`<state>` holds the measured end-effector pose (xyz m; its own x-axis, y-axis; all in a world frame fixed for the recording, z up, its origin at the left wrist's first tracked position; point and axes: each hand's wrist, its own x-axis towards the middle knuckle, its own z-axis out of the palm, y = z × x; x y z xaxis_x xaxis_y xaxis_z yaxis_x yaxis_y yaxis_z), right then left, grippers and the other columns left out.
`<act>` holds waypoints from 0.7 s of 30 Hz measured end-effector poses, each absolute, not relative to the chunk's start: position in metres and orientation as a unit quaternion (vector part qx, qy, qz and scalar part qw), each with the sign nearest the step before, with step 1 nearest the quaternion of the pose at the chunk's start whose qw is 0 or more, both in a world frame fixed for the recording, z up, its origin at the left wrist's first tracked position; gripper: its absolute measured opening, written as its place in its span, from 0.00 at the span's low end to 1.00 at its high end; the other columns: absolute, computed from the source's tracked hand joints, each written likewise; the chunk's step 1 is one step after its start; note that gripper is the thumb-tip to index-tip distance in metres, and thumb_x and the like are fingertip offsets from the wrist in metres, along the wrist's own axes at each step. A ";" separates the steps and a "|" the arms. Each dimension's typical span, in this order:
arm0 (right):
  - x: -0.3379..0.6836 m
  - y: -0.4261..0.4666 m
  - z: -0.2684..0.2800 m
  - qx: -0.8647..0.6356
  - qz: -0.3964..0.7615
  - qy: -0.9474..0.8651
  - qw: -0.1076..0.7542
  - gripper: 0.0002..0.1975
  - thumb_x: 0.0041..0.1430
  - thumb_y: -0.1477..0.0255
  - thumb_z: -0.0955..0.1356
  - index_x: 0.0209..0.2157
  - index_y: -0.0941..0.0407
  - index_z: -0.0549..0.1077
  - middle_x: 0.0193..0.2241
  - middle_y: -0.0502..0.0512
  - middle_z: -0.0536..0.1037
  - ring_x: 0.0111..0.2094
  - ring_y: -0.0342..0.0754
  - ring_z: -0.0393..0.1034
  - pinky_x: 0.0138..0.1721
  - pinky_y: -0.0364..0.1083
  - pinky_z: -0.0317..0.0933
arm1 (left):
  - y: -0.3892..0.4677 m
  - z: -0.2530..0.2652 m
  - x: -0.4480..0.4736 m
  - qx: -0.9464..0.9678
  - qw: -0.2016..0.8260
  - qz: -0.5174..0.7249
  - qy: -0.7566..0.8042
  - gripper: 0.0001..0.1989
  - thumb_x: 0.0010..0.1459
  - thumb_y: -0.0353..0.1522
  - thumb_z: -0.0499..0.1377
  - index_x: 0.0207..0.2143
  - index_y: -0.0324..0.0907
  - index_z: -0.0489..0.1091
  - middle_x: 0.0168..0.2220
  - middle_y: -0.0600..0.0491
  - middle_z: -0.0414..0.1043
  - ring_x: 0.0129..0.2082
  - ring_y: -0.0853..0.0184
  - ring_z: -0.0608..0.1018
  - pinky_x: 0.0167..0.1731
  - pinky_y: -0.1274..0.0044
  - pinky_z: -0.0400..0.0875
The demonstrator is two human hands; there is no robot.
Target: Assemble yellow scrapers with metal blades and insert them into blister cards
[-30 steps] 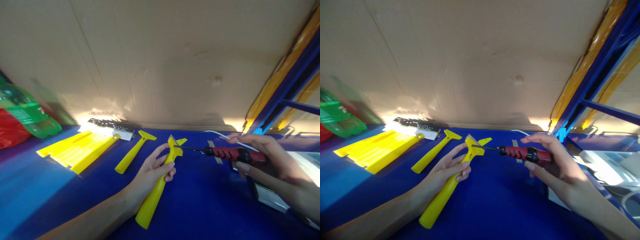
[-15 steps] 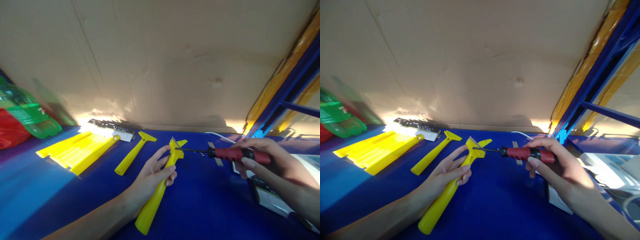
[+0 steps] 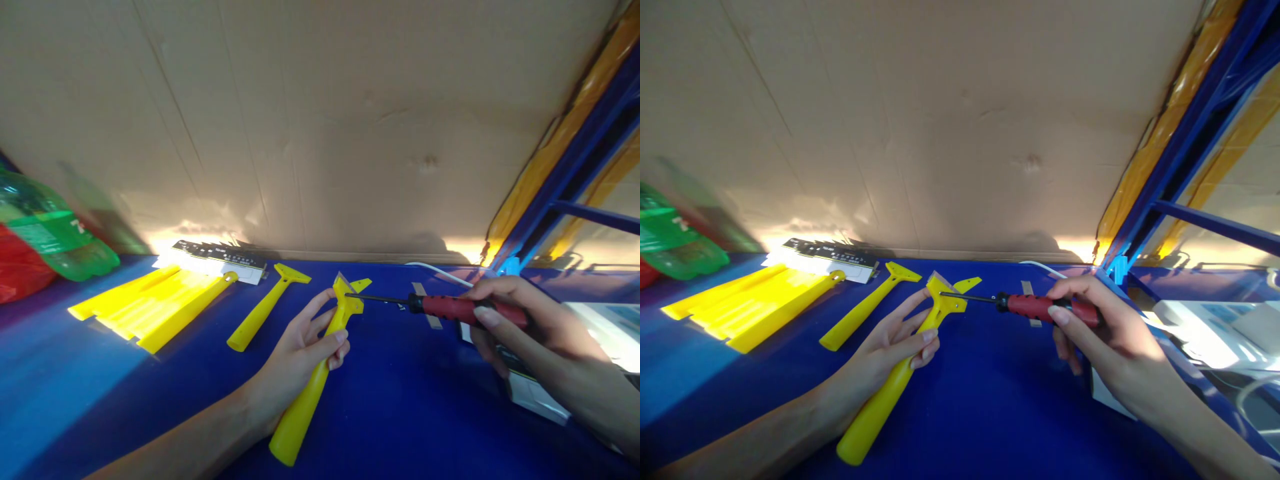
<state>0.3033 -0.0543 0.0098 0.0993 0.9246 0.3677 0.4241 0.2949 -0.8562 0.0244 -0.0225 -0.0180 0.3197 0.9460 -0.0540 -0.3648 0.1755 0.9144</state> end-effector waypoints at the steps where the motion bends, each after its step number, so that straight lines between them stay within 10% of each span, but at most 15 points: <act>1: 0.302 -0.054 0.009 -0.538 0.252 -0.626 0.505 0.15 0.63 0.52 0.68 0.39 0.49 0.73 0.15 0.44 0.72 0.10 0.44 0.64 0.12 0.41 0.59 | -0.024 -0.017 0.025 0.436 0.686 0.475 0.338 0.42 0.49 0.33 0.74 0.62 0.39 0.60 0.32 0.55 0.72 0.23 0.74 0.70 0.21 0.79 0.58; 6: 0.299 -0.053 0.015 -0.579 0.257 -0.607 0.479 0.23 0.62 0.45 0.65 0.36 0.51 0.73 0.17 0.48 0.74 0.10 0.46 0.64 0.10 0.44 0.59 | -0.028 -0.011 0.026 0.451 0.675 0.469 0.349 0.38 0.52 0.32 0.72 0.62 0.40 0.61 0.33 0.55 0.72 0.23 0.75 0.70 0.23 0.79 0.61; 11: 0.302 -0.060 0.020 -0.560 0.235 -0.639 0.472 0.20 0.50 0.57 0.76 0.45 0.45 0.75 0.42 0.52 0.82 0.25 0.48 0.75 0.21 0.44 0.71 | -0.026 -0.009 0.026 0.455 0.663 0.481 0.349 0.38 0.52 0.30 0.72 0.62 0.41 0.61 0.36 0.54 0.73 0.24 0.75 0.71 0.23 0.80 0.62; 16: 0.301 -0.059 0.018 -0.566 0.265 -0.611 0.485 0.18 0.58 0.51 0.72 0.42 0.49 0.73 0.15 0.43 0.70 0.12 0.46 0.64 0.14 0.43 0.60 | -0.029 -0.008 0.027 0.467 0.652 0.484 0.349 0.35 0.53 0.30 0.71 0.61 0.42 0.62 0.39 0.53 0.73 0.24 0.75 0.72 0.23 0.79 0.64; 21: 0.303 -0.056 0.021 -0.577 0.274 -0.621 0.455 0.22 0.65 0.47 0.64 0.44 0.51 0.74 0.19 0.48 0.76 0.13 0.46 0.65 0.15 0.44 0.61 | -0.030 -0.008 0.027 0.487 0.632 0.477 0.367 0.34 0.56 0.31 0.69 0.62 0.44 0.61 0.57 0.42 0.70 0.24 0.77 0.72 0.24 0.78 0.66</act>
